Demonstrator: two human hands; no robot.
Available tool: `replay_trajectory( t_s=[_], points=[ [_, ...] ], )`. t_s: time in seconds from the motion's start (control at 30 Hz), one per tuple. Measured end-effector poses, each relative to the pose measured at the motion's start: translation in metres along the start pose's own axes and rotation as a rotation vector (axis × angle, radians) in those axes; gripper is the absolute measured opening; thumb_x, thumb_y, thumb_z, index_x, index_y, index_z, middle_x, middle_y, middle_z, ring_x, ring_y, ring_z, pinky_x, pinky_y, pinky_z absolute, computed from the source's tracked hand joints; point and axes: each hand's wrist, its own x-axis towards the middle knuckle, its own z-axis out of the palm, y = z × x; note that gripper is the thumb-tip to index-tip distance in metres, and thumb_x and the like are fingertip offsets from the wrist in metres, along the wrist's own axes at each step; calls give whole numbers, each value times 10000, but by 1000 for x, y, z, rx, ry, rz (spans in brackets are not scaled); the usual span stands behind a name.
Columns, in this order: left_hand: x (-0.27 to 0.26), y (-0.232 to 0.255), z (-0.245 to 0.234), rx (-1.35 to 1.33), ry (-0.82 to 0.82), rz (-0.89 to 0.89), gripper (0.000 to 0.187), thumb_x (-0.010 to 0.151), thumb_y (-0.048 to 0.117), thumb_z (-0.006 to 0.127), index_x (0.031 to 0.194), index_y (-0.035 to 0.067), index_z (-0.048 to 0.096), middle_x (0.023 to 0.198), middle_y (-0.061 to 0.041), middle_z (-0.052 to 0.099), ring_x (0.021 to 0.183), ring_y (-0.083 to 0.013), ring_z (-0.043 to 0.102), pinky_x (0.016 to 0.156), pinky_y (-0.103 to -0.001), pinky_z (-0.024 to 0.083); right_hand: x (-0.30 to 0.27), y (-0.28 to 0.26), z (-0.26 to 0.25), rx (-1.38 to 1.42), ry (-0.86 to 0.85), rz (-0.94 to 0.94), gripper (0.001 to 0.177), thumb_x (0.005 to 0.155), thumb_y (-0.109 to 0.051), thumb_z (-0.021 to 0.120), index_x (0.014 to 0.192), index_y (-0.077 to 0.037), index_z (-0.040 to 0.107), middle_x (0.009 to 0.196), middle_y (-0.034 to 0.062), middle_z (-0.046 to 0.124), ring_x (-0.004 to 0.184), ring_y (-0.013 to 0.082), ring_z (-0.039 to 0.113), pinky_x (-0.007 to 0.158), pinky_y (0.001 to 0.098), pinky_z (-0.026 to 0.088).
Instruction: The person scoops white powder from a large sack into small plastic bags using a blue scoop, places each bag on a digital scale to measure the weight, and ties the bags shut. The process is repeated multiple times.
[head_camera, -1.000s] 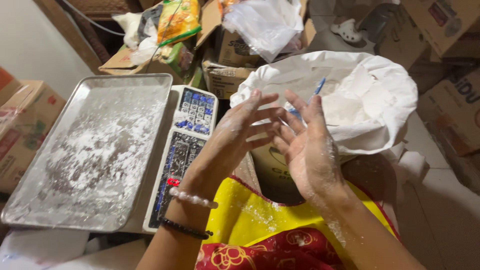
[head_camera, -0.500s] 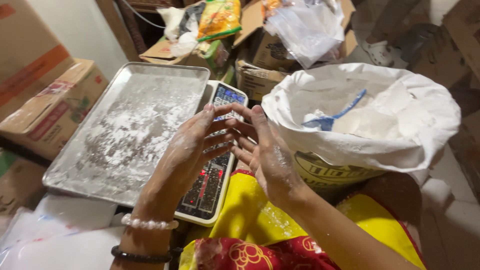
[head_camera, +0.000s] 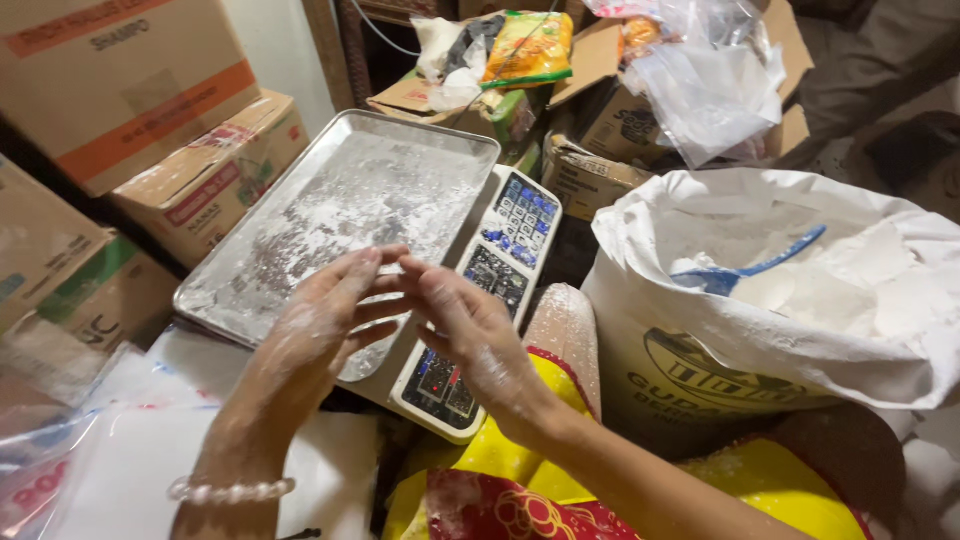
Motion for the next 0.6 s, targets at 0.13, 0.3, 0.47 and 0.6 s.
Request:
replay_trajectory(
  t_s=[0.13, 0.3, 0.47, 0.6],
  points=[
    [-20, -3, -35, 65, 109, -2, 465, 995, 404, 475, 1262, 89, 687, 1084, -86, 773, 1008, -186, 723, 932, -349, 556, 3, 20, 23, -194, -117, -69, 525, 1032, -296, 517, 1498, -56, 476, 1430, 108, 623, 1340, 226, 573, 1150, 363, 453],
    [-45, -20, -77, 171, 309, -115, 429, 1017, 389, 519, 1257, 109, 738, 980, -77, 730, 900, -172, 651, 853, -345, 524, -9, 52, 38, -650, -356, -305, 499, 992, -192, 624, 1476, -94, 548, 1382, 152, 670, 1285, 261, 679, 1096, 364, 546],
    [-61, -40, -99, 259, 402, -92, 402, 999, 362, 538, 1213, 85, 735, 983, -52, 785, 907, -145, 690, 839, -306, 532, -13, 91, 33, -1098, -838, -656, 384, 950, -173, 682, 1328, -137, 632, 1402, 136, 649, 1284, 274, 637, 1147, 415, 526],
    [-64, -56, -107, 275, 395, -116, 402, 998, 367, 538, 1210, 91, 740, 992, -52, 787, 908, -146, 676, 826, -312, 521, -13, 112, 24, -1174, -999, -757, 432, 827, -303, 726, 1234, -181, 647, 1367, 140, 638, 1273, 304, 606, 1086, 433, 501]
  ],
)
